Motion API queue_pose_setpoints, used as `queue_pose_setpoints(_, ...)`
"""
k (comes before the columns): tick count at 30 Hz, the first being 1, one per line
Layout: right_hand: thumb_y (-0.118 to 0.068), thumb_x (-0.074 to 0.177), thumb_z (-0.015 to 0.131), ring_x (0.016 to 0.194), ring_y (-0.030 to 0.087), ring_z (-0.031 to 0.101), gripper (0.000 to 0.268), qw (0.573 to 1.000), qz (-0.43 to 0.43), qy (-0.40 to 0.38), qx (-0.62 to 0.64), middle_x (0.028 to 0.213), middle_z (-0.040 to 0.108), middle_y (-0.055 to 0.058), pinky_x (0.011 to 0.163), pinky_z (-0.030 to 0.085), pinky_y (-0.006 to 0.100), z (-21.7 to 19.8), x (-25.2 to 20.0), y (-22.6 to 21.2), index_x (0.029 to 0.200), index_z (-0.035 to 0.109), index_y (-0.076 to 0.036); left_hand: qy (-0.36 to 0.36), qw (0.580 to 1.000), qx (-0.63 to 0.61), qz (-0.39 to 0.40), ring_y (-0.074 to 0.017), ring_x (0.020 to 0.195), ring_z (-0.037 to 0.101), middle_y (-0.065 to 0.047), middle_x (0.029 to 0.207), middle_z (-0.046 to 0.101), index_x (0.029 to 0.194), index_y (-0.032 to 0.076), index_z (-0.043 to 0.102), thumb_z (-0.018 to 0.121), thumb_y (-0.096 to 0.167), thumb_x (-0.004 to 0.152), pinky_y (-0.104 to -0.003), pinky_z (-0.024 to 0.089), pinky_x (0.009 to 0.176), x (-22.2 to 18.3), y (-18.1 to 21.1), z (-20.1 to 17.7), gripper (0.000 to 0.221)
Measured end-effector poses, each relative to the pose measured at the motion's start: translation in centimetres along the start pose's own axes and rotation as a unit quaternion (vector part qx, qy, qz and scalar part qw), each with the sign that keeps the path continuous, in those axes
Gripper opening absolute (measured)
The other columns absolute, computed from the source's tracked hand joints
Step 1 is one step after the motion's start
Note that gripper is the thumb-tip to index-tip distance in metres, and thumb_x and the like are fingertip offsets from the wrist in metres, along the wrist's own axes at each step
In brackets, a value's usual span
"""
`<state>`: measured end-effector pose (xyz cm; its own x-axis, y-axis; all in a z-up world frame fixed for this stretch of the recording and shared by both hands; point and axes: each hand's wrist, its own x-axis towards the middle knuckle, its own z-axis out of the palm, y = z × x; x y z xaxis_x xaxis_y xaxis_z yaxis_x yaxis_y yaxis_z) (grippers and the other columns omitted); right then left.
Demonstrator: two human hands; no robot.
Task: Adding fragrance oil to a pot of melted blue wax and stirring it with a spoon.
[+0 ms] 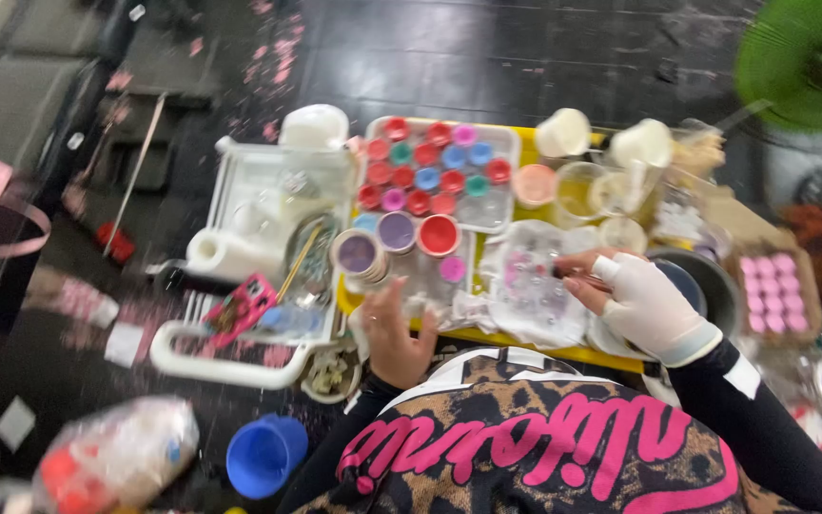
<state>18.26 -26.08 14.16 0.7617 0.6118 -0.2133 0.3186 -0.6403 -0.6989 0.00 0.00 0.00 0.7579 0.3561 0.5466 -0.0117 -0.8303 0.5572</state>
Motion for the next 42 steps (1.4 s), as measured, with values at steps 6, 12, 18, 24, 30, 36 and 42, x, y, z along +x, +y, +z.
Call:
queue_pose_setpoints(6, -0.021, 0.09, 0.072, 0.087, 0.023, 0.067, 0.03, 0.991, -0.13, -0.001, -0.036, 0.088, 0.071, 0.008, 0.074, 0.053, 0.035, 1.3, 1.6, -0.9, 0.119, 0.074, -0.013, 0.076, 0.937, 0.315, -0.128, -0.0397, 0.13, 0.05, -0.018, 0.138, 0.057, 0.155, 0.005, 0.04, 0.069, 0.033, 0.096, -0.059, 0.029, 0.111, -0.3, -7.8, -6.8, 0.071)
queue_pose_setpoints(12, -0.016, 0.091, 0.069, 0.089, 0.02, 0.07, 0.031, 0.997, -0.078, 0.008, 0.002, 0.098, 0.069, 0.01, 0.077, 0.055, 0.031, 1.3, 1.2, -0.1, 0.121, 0.071, -0.009, -0.099, 0.806, 0.4, -0.426, -0.0387, 0.128, 0.047, -0.017, 0.137, 0.056, 0.153, 0.017, 0.04, 0.068, 0.044, 0.086, -0.067, 0.023, 0.105, -1.0, -16.8, -9.3, 0.078)
queue_pose_setpoints(18, -0.023, 0.096, 0.065, 0.094, 0.022, 0.07, 0.027, 0.987, -0.132, 0.048, -0.082, 0.098, 0.076, 0.008, 0.098, 0.047, 0.037, 0.5, -0.6, 2.6, 0.118, 0.073, -0.009, -0.209, 0.751, 0.379, -0.499, -0.0354, 0.126, 0.058, -0.016, 0.136, 0.059, 0.15, 0.023, 0.045, 0.064, 0.045, 0.092, -0.063, 0.022, 0.112, -3.4, -23.2, -6.5, 0.065)
queue_pose_setpoints(24, -0.028, 0.095, 0.066, 0.093, 0.023, 0.069, 0.029, 0.995, -0.03, 0.063, -0.071, 0.092, 0.075, 0.007, 0.094, 0.049, 0.036, 0.1, -2.1, 4.3, 0.117, 0.074, -0.013, -0.161, 0.786, 0.374, -0.465, -0.033, 0.098, 0.072, -0.012, 0.113, 0.072, 0.122, 0.013, 0.06, 0.067, 0.047, 0.097, -0.053, 0.041, 0.093, -5.4, -24.7, -5.8, 0.043)
queue_pose_setpoints(30, -0.024, 0.097, 0.066, 0.102, 0.025, 0.065, 0.024, 0.986, -0.1, 0.122, -0.044, 0.104, 0.074, 0.006, 0.101, 0.045, 0.038, -0.2, -2.8, 6.1, 0.117, 0.073, -0.012, -0.049, 0.846, 0.314, -0.429, -0.0264, 0.084, 0.07, -0.007, 0.102, 0.072, 0.113, 0.012, 0.063, 0.072, 0.041, 0.094, -0.049, 0.04, 0.095, -2.9, -17.0, -10.3, 0.036)
queue_pose_setpoints(36, -0.017, 0.099, 0.065, 0.108, 0.025, 0.068, 0.016, 0.966, -0.179, 0.179, -0.059, 0.107, 0.073, 0.005, 0.121, 0.041, 0.042, -0.5, -3.0, 3.6, 0.113, 0.072, -0.012, 0.086, 0.949, 0.241, -0.181, -0.0273, 0.087, 0.061, -0.006, 0.093, 0.068, 0.107, 0.009, 0.067, 0.075, 0.034, 0.092, -0.044, 0.037, 0.103, 4.3, -4.6, -17.4, 0.03)
queue_pose_setpoints(42, -0.014, 0.087, 0.072, 0.105, 0.029, 0.071, 0.028, 0.96, -0.268, 0.084, 0.008, 0.115, 0.074, 0.011, 0.091, 0.054, 0.039, 0.4, -1.6, -2.0, 0.115, 0.071, -0.011, 0.071, 0.992, 0.102, 0.023, -0.0249, 0.078, 0.061, -0.006, 0.085, 0.063, 0.104, 0.01, 0.066, 0.082, 0.025, 0.087, -0.047, 0.043, 0.112, 9.5, 5.8, -19.3, 0.028)
